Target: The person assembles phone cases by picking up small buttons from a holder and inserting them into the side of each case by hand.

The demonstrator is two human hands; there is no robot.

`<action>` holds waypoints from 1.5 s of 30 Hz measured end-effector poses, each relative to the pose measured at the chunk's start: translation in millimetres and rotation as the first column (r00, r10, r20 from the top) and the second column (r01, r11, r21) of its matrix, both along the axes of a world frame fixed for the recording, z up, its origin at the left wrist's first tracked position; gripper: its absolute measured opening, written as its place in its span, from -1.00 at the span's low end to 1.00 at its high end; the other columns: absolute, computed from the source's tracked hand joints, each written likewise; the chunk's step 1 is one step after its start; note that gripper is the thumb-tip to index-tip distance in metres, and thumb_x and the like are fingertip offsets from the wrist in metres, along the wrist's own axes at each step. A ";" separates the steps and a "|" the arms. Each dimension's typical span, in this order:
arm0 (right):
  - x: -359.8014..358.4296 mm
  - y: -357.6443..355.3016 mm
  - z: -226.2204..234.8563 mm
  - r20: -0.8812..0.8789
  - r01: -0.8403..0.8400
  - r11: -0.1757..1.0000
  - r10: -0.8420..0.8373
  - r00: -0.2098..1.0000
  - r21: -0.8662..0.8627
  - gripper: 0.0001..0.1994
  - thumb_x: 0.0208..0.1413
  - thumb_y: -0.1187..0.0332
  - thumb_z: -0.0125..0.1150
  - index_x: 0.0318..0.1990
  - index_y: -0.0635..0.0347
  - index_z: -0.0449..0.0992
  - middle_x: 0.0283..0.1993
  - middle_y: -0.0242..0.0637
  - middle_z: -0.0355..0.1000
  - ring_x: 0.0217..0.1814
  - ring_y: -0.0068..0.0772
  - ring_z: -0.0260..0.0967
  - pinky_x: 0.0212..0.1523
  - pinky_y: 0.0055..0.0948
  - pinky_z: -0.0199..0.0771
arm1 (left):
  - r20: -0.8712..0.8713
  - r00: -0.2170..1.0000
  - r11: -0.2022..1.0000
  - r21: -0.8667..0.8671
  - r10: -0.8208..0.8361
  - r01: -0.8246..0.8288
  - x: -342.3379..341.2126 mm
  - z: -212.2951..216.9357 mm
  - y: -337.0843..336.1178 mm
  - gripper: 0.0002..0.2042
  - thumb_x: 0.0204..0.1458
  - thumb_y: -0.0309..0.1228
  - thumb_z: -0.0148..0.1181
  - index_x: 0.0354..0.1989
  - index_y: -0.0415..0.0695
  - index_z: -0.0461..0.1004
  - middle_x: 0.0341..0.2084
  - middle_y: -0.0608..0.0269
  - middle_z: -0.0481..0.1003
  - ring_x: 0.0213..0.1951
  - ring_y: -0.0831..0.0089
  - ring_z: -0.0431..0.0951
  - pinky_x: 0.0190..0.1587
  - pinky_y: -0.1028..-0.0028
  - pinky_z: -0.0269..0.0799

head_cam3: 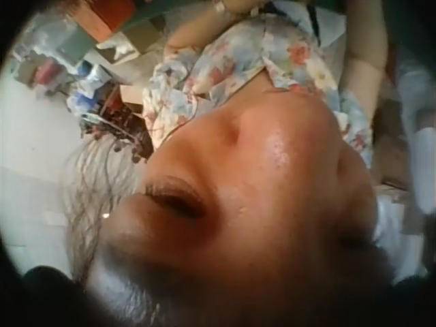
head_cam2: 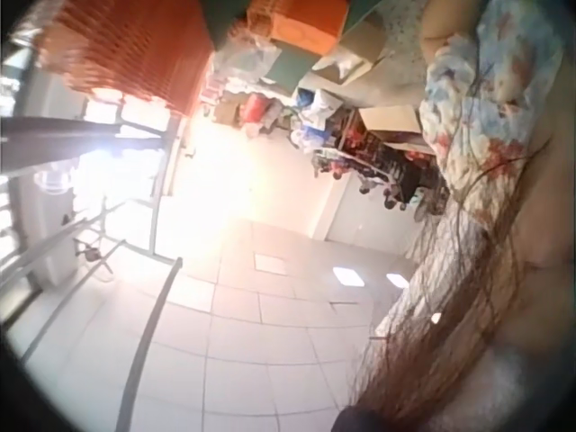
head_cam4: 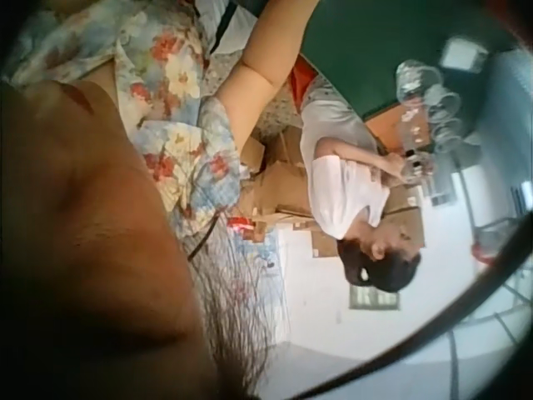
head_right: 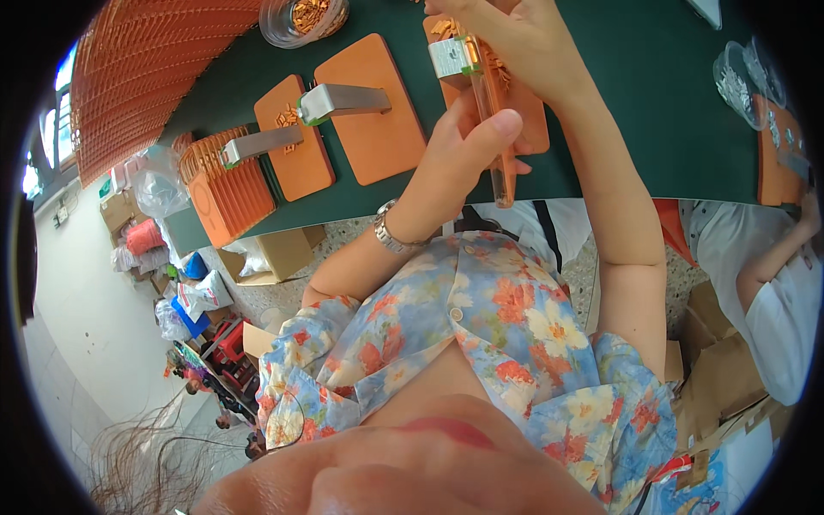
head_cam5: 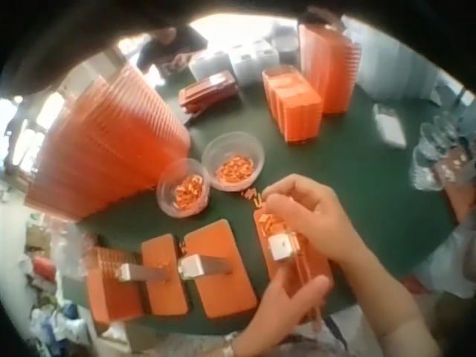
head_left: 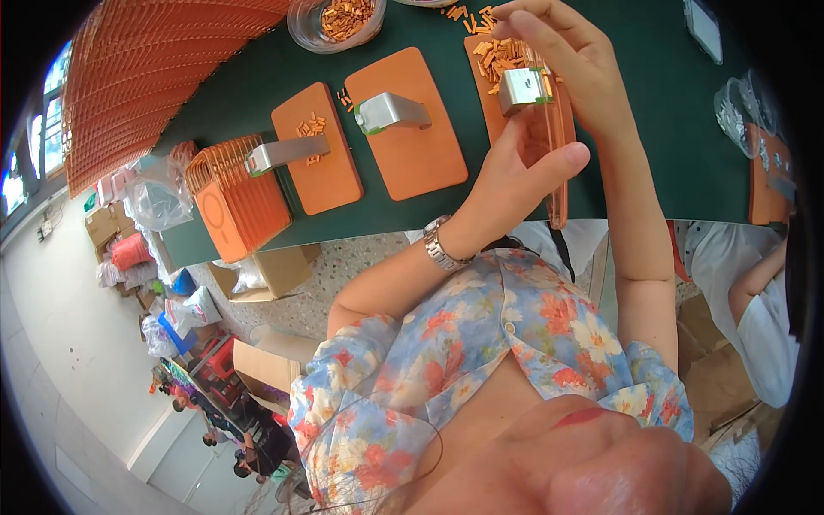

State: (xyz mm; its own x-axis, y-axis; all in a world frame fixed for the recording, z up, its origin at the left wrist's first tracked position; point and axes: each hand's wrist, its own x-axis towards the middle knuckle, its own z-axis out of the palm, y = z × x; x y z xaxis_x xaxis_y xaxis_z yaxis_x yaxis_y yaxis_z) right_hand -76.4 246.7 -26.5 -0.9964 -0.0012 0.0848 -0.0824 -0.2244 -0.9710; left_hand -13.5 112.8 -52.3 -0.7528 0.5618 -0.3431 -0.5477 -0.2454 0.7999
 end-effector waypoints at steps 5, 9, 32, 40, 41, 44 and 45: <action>-6.3 -14.3 -2.1 0.123 -0.069 0.998 0.070 0.990 -0.008 -0.87 0.18 0.39 0.13 -0.22 0.26 0.49 -0.33 -0.45 0.44 -0.29 -0.70 0.36 -0.24 -0.70 0.34 | 0.081 0.996 0.999 -0.007 -0.034 0.034 -1.9 4.9 -13.0 -0.46 0.04 -0.21 0.28 0.05 -0.25 0.19 -0.21 0.23 0.41 -0.27 0.59 0.46 -0.27 0.56 0.45; -4.2 -17.1 4.6 0.199 -0.094 0.993 0.106 0.974 -0.070 -0.89 0.18 0.39 0.13 -0.27 0.23 0.49 -0.35 -0.47 0.43 -0.31 -0.73 0.34 -0.29 -0.74 0.31 | 0.112 0.994 1.000 0.012 -0.011 0.010 0.8 12.2 -14.8 -0.46 0.03 -0.21 0.28 0.05 -0.25 0.19 -0.27 0.24 0.42 -0.30 0.58 0.47 -0.28 0.56 0.45; 15.4 29.3 -0.8 -0.225 0.059 0.971 -0.006 0.974 0.231 -0.81 0.28 0.38 -0.01 -0.17 0.31 0.49 -0.55 -0.58 0.21 -0.62 -0.85 -0.06 -0.62 -0.72 -0.18 | -0.873 0.434 0.839 -0.398 -0.223 -0.371 -5.5 26.9 -64.7 -0.11 -0.15 -0.11 0.40 0.29 -0.34 0.08 0.02 0.01 0.37 -0.01 0.27 0.42 0.01 0.38 0.34; 0.7 -47.5 32.3 -0.290 -0.408 0.801 0.303 0.908 -0.438 -0.72 0.33 0.30 -0.06 -0.06 0.37 0.46 -0.52 -0.46 0.27 -0.58 -0.73 0.15 -0.58 -0.70 0.10 | -0.707 0.007 0.238 -0.247 -0.707 -0.939 -10.8 80.8 -117.4 0.01 -0.52 -0.07 0.48 0.23 -0.20 0.19 0.03 0.14 0.34 0.06 0.28 0.34 0.00 0.25 0.18; -2.1 -47.6 37.4 -0.290 -0.399 0.802 0.293 0.911 -0.445 -0.72 0.33 0.30 -0.06 -0.06 0.37 0.46 -0.52 -0.46 0.27 -0.58 -0.73 0.15 -0.58 -0.70 0.10 | -0.759 -0.009 0.265 -0.217 -0.652 -0.940 -15.4 87.4 -129.4 -0.02 -0.49 -0.08 0.49 0.22 -0.22 0.20 0.04 0.11 0.34 0.07 0.23 0.35 0.02 0.26 0.22; -10.1 -41.2 41.3 -0.577 0.127 0.978 -0.200 0.792 -0.165 -0.68 0.36 0.31 -0.16 -0.01 0.39 0.44 -0.16 -0.16 0.47 -0.15 -0.47 0.46 -0.20 -0.49 0.48 | -0.863 0.183 0.052 -0.234 -0.470 -0.971 -28.5 102.6 -178.9 -0.13 -0.32 0.00 0.46 0.14 -0.29 0.25 0.00 -0.07 0.40 -0.01 0.05 0.45 0.01 0.22 0.38; -14.5 -18.9 31.1 -0.579 0.157 0.982 -0.189 0.793 -0.106 -0.67 0.36 0.33 -0.19 0.00 0.40 0.44 -0.02 -0.09 0.43 0.02 -0.37 0.40 -0.04 -0.38 0.46 | -0.862 0.319 -0.099 -0.305 -0.395 -0.947 -29.2 108.2 -204.4 -0.14 -0.28 0.07 0.43 0.12 -0.30 0.26 -0.04 -0.09 0.43 -0.05 0.02 0.48 -0.02 0.20 0.41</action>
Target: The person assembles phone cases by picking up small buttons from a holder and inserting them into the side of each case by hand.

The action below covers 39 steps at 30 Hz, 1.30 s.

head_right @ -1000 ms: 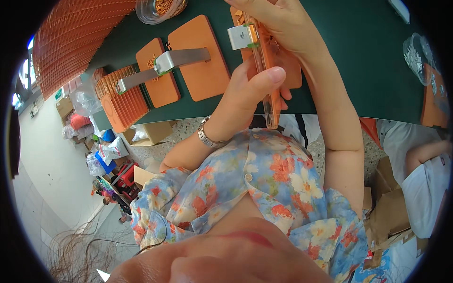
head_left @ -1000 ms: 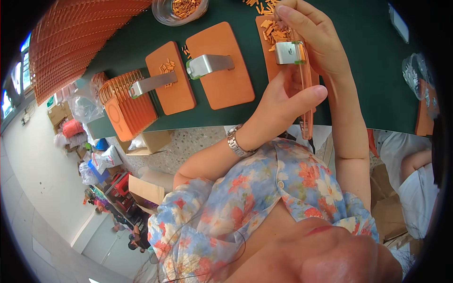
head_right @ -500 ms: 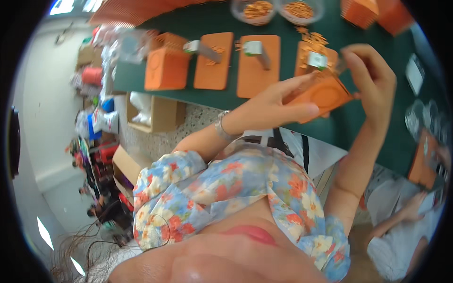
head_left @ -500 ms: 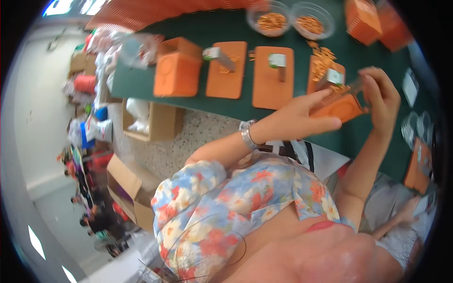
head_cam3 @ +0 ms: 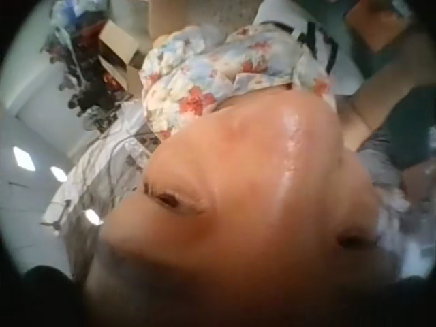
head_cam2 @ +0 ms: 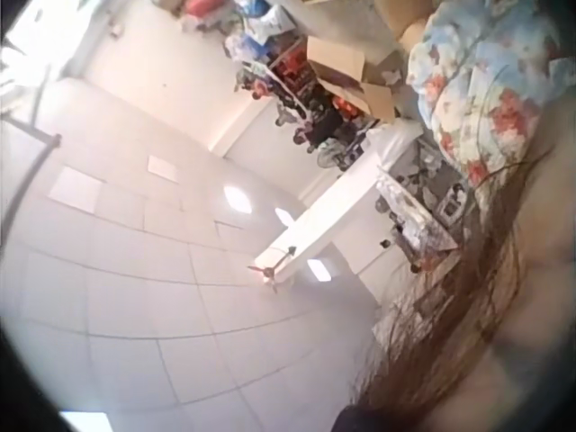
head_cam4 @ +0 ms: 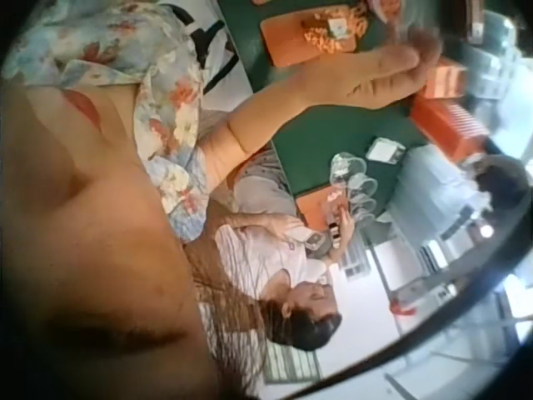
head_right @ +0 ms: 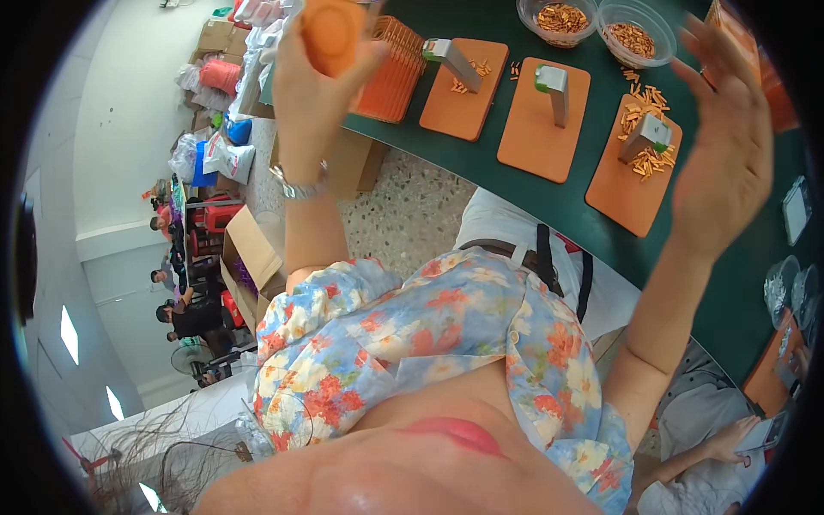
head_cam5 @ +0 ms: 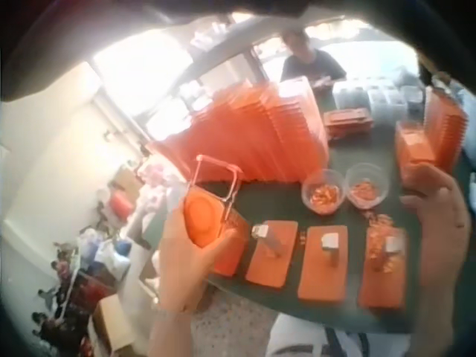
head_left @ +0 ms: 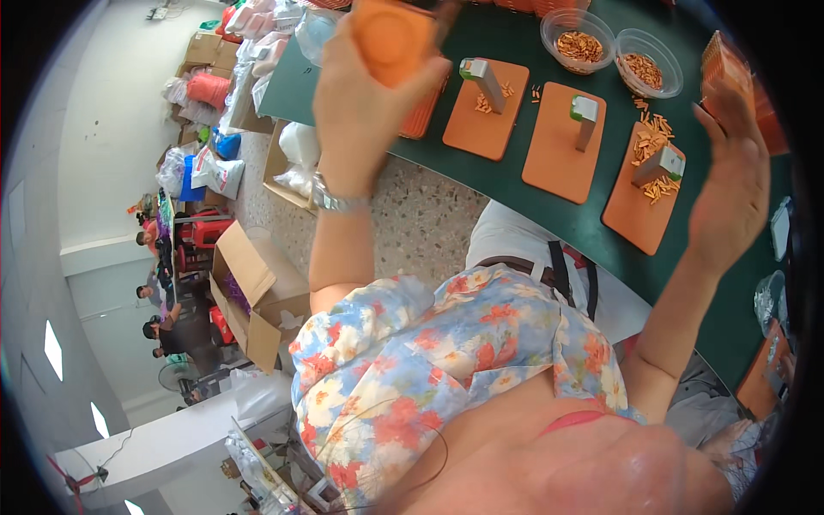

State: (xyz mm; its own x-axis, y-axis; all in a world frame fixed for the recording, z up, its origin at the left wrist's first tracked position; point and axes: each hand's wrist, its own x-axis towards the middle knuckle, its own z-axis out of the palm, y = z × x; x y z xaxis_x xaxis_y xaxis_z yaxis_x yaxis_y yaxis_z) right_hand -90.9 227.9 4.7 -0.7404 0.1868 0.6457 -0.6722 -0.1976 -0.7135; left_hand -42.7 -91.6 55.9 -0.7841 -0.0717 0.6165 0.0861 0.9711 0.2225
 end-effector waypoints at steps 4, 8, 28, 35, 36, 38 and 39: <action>-29.2 81.6 -68.5 0.263 0.211 0.935 -0.288 0.921 0.285 -0.65 0.36 0.26 -0.15 0.03 0.37 0.44 0.04 -0.16 0.44 0.12 -0.37 0.37 0.05 -0.39 0.40 | 0.331 0.900 0.959 -0.096 0.284 -0.267 -18.8 -11.9 -64.6 -0.09 -0.28 0.31 0.25 0.07 -0.28 0.32 -0.15 -0.08 0.51 -0.08 0.02 0.54 -0.06 0.22 0.45; -45.3 107.0 -148.8 0.416 0.122 0.876 -0.339 0.844 0.466 -0.70 0.34 0.23 -0.06 0.00 0.20 0.51 0.02 -0.37 0.47 0.06 -0.56 0.38 -0.02 -0.56 0.35 | 0.512 0.776 0.929 -0.202 0.369 -0.309 -28.0 -35.3 -84.2 -0.05 -0.32 0.38 0.19 0.11 -0.21 0.33 -0.18 -0.09 0.54 -0.05 0.03 0.53 -0.07 0.21 0.46; -4.9 42.4 -141.2 0.260 0.131 0.779 -0.355 0.898 0.613 -0.83 0.21 0.36 0.13 -0.27 0.31 0.48 -0.26 -0.31 0.39 -0.27 -0.52 0.32 -0.25 -0.58 0.31 | 0.390 0.888 0.964 -0.197 0.242 -0.177 3.2 -42.5 -120.1 0.16 -0.26 0.12 0.41 0.39 -0.25 -0.18 0.08 -0.37 0.26 0.10 -0.21 0.34 0.12 0.18 0.32; 7.3 24.3 -144.4 0.215 0.186 0.738 -0.412 0.885 0.649 -0.85 0.12 0.34 0.14 -0.36 0.25 0.48 -0.33 -0.23 0.38 -0.20 -0.19 0.33 -0.19 -0.33 0.33 | 0.206 0.797 0.802 0.359 -0.568 0.478 -74.1 32.3 61.3 -0.35 0.04 -0.27 0.28 0.27 -0.28 0.19 -0.09 -0.02 0.52 -0.19 0.32 0.60 -0.04 0.36 0.47; 8.1 18.4 -141.2 0.231 0.184 0.754 -0.410 0.882 0.631 -0.85 0.12 0.34 0.14 -0.36 0.25 0.48 -0.32 -0.24 0.38 -0.20 -0.20 0.33 -0.19 -0.33 0.33 | 0.245 0.732 0.769 0.288 -0.636 0.571 -86.8 39.4 83.4 -0.42 0.10 -0.31 0.22 0.26 -0.24 0.21 -0.08 0.03 0.52 -0.14 0.35 0.58 -0.06 0.42 0.49; 10.4 9.4 -138.4 0.264 0.186 0.776 -0.414 0.871 0.602 -0.85 0.12 0.34 0.15 -0.36 0.25 0.48 -0.32 -0.25 0.39 -0.20 -0.20 0.33 -0.18 -0.33 0.33 | 0.389 0.618 0.720 0.222 -0.683 0.657 -124.5 49.3 137.8 -0.40 0.14 -0.19 0.10 0.27 -0.27 0.14 -0.09 -0.01 0.52 -0.11 0.22 0.57 -0.08 0.33 0.49; 10.2 4.1 -138.6 0.258 0.191 0.781 -0.410 0.875 0.595 -0.84 0.12 0.34 0.15 -0.37 0.26 0.48 -0.32 -0.25 0.39 -0.20 -0.20 0.33 -0.18 -0.33 0.33 | 0.480 0.577 0.726 0.213 -0.660 0.653 -141.1 52.9 165.5 -0.29 0.13 -0.05 0.03 0.29 -0.35 0.04 -0.11 -0.10 0.53 -0.13 0.05 0.57 -0.08 0.19 0.48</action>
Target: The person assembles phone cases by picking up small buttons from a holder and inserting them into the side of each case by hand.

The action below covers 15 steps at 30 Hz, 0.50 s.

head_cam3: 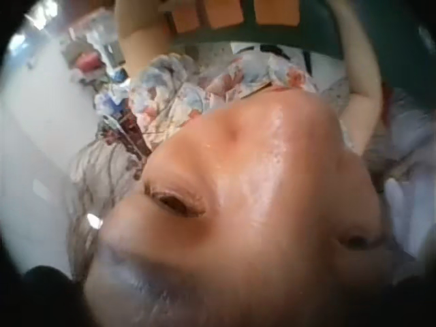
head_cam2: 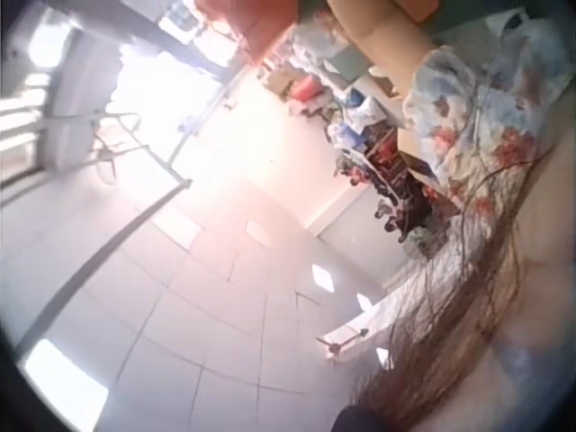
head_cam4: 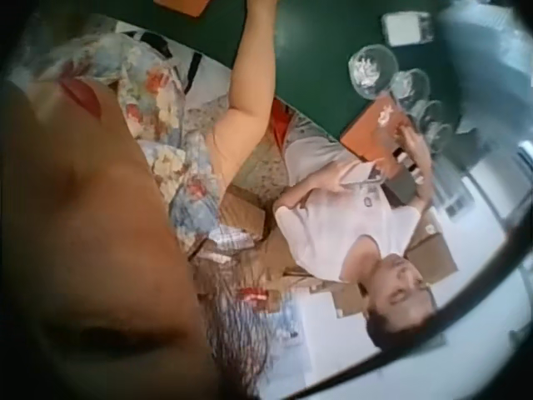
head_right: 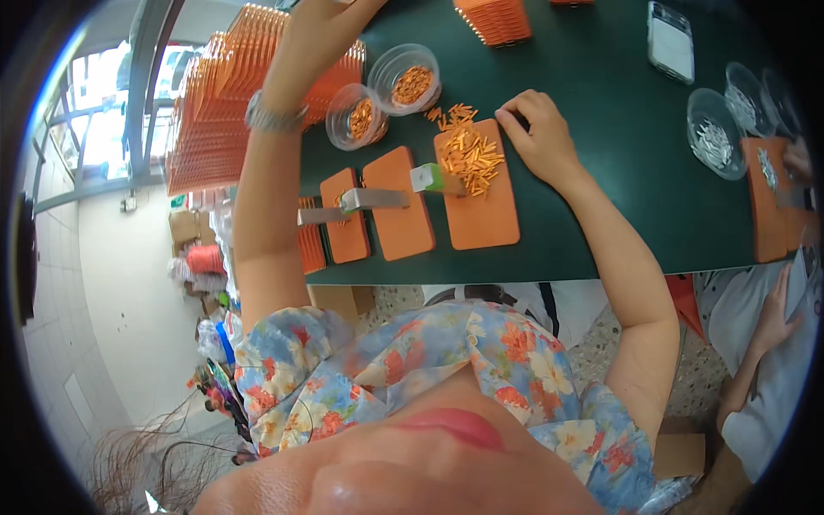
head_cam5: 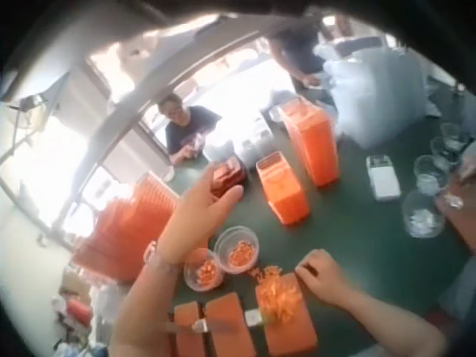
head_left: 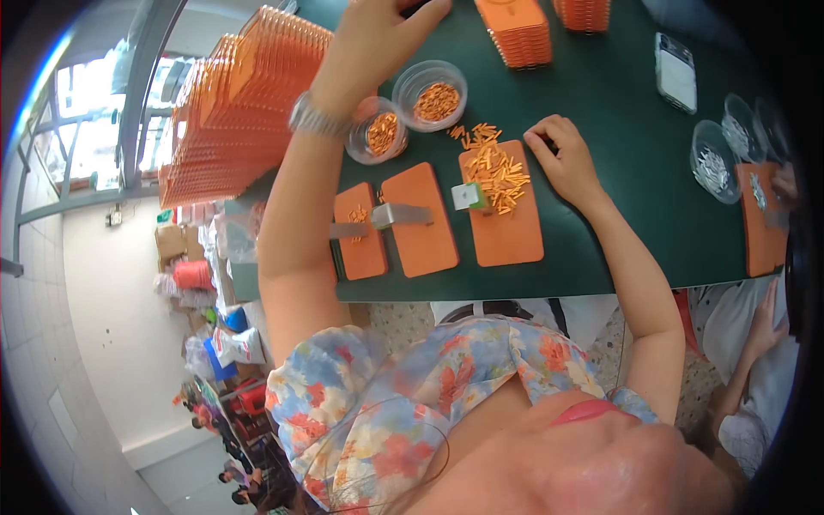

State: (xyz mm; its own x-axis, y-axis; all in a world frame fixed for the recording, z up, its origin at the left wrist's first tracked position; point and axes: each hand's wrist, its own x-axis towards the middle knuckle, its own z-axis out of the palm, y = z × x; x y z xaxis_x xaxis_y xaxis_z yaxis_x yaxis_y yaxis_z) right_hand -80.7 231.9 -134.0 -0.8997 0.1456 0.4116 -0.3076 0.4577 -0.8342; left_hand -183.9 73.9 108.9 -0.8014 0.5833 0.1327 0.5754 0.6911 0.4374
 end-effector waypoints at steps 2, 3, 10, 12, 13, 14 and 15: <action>0.0 -7.7 -0.1 -0.002 -0.004 1.000 0.004 1.000 -0.014 -0.84 0.11 0.35 0.16 -0.37 0.27 0.47 -0.31 -0.23 0.39 -0.18 -0.19 0.33 -0.16 -0.31 0.34 | -0.366 0.930 0.989 -0.124 0.025 -0.075 -37.8 -21.0 37.3 -0.23 0.08 0.04 0.04 0.22 -0.45 0.10 -0.25 -0.08 0.57 -0.26 -0.01 0.60 -0.19 0.16 0.46; -4.1 -20.8 4.4 -0.028 -0.031 0.999 0.031 0.999 -0.012 -0.84 0.11 0.35 0.15 -0.37 0.27 0.47 -0.30 -0.22 0.39 -0.17 -0.18 0.33 -0.15 -0.30 0.34 | -0.279 0.953 0.903 -0.368 0.120 -0.221 -97.7 -38.1 42.5 -0.15 -0.02 0.19 0.07 0.19 -0.40 0.20 -0.18 -0.15 0.54 -0.15 -0.08 0.56 -0.08 0.16 0.45; -2.4 -49.9 -0.6 -0.052 0.018 0.999 -0.016 0.999 0.045 -0.87 0.10 0.38 0.14 -0.37 0.28 0.47 -0.30 -0.24 0.38 -0.15 -0.18 0.32 -0.13 -0.29 0.33 | 0.080 0.996 0.847 -0.532 0.050 0.000 -101.2 -47.7 89.1 -0.06 -0.07 0.35 -0.01 0.28 -0.25 0.17 0.20 -0.23 0.25 0.21 -0.03 0.31 0.25 0.23 0.19; -5.6 -61.6 7.4 -0.049 -0.006 0.998 0.009 0.999 0.056 -0.86 0.10 0.37 0.14 -0.37 0.27 0.47 -0.29 -0.24 0.37 -0.15 -0.18 0.32 -0.13 -0.29 0.33 | -0.049 0.998 0.854 -0.518 0.026 -0.047 -136.2 -70.4 74.2 -0.07 -0.08 0.34 0.00 0.29 -0.21 0.16 0.22 -0.23 0.21 0.23 -0.01 0.27 0.27 0.25 0.16; -6.8 -63.1 7.9 -0.041 -0.011 0.999 0.014 0.999 0.051 -0.86 0.10 0.37 0.14 -0.37 0.27 0.47 -0.29 -0.24 0.37 -0.15 -0.18 0.32 -0.13 -0.29 0.33 | -0.170 0.985 0.865 -0.496 -0.015 -0.073 -139.7 -76.3 70.0 -0.08 -0.08 0.34 0.01 0.30 -0.18 0.16 0.25 -0.23 0.17 0.26 0.01 0.24 0.29 0.26 0.13; -9.0 -64.5 7.8 -0.045 -0.002 0.998 0.005 0.999 0.057 -0.86 0.10 0.37 0.14 -0.37 0.27 0.47 -0.30 -0.24 0.37 -0.15 -0.18 0.32 -0.13 -0.30 0.33 | 0.047 0.984 0.730 -0.664 -0.174 0.161 -155.9 -64.8 72.9 -0.11 -0.08 0.30 0.05 0.27 -0.19 0.20 0.24 -0.21 0.20 0.25 0.01 0.26 0.29 0.29 0.12; -11.0 -69.1 9.7 -0.052 -0.010 0.998 0.013 0.999 0.063 -0.86 0.10 0.36 0.14 -0.37 0.26 0.47 -0.30 -0.24 0.37 -0.16 -0.18 0.32 -0.13 -0.30 0.34 | -0.080 0.990 0.790 -0.611 -0.118 0.044 -170.7 -72.5 69.5 -0.15 -0.07 0.28 0.06 0.26 -0.17 0.23 0.22 -0.19 0.23 0.23 0.00 0.28 0.29 0.28 0.13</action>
